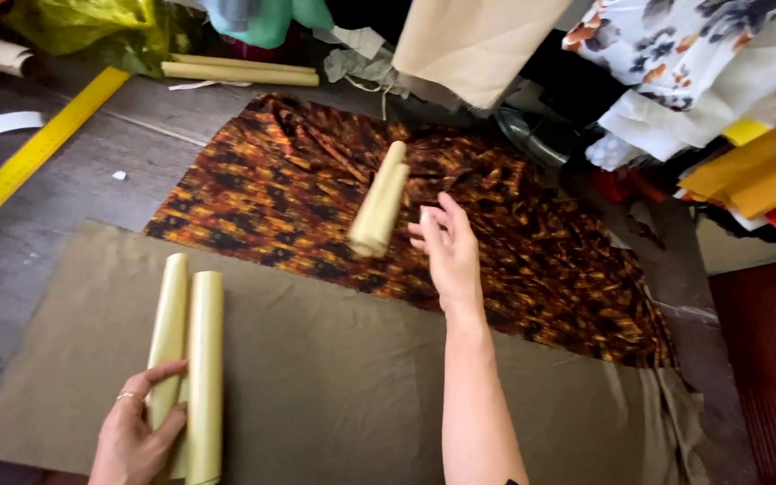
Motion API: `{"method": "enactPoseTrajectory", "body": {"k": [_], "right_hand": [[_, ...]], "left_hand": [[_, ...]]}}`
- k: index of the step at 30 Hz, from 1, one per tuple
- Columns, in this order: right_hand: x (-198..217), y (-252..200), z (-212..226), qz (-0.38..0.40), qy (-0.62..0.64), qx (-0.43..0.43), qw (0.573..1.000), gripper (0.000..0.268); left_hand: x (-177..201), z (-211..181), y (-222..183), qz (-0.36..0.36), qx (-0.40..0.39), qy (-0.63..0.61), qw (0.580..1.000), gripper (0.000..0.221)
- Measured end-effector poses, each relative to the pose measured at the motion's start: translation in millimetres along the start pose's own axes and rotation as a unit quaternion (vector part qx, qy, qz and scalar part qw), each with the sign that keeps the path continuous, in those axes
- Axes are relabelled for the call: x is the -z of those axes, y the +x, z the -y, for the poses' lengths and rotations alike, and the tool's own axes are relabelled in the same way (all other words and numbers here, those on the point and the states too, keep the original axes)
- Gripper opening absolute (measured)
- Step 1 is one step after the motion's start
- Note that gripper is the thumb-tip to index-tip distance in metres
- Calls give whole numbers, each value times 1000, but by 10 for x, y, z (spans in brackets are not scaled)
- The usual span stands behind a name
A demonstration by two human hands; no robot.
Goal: Measuring and marking a paper garment pattern on a cutting table using a ruler and chalk.
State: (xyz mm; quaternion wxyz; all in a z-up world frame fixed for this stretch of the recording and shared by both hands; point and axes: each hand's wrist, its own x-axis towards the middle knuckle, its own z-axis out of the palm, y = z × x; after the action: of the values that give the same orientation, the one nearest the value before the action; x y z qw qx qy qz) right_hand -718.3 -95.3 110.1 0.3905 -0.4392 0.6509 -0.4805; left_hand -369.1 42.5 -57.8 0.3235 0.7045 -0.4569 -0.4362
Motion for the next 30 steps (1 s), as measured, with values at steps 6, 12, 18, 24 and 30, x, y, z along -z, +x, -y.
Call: {"method": "enactPoseTrajectory", "body": {"k": [6,12,18,24,30], "right_hand": [[-585,-824,-486,277,-81,-5,957,55],[-851,-1582,-703,344,51,-111,931,62],[-672,-1619,-811,194,-128,-114,966,60],[-447,-1626,-876,89,-108,-78,987,86],[-41,-1642,-763,32,-160,-156,974,85]], "left_hand": [[-116,-158,-96,13,-123,10,992,52],[-335,-525,-349,100,-178,97,974,56],[-382,-553,-485,147,-268,39,951,49],[-481,-432,-587,120,-286,2,951,45],[-443,-236,-456,54,-238,-55,968,52]]}}
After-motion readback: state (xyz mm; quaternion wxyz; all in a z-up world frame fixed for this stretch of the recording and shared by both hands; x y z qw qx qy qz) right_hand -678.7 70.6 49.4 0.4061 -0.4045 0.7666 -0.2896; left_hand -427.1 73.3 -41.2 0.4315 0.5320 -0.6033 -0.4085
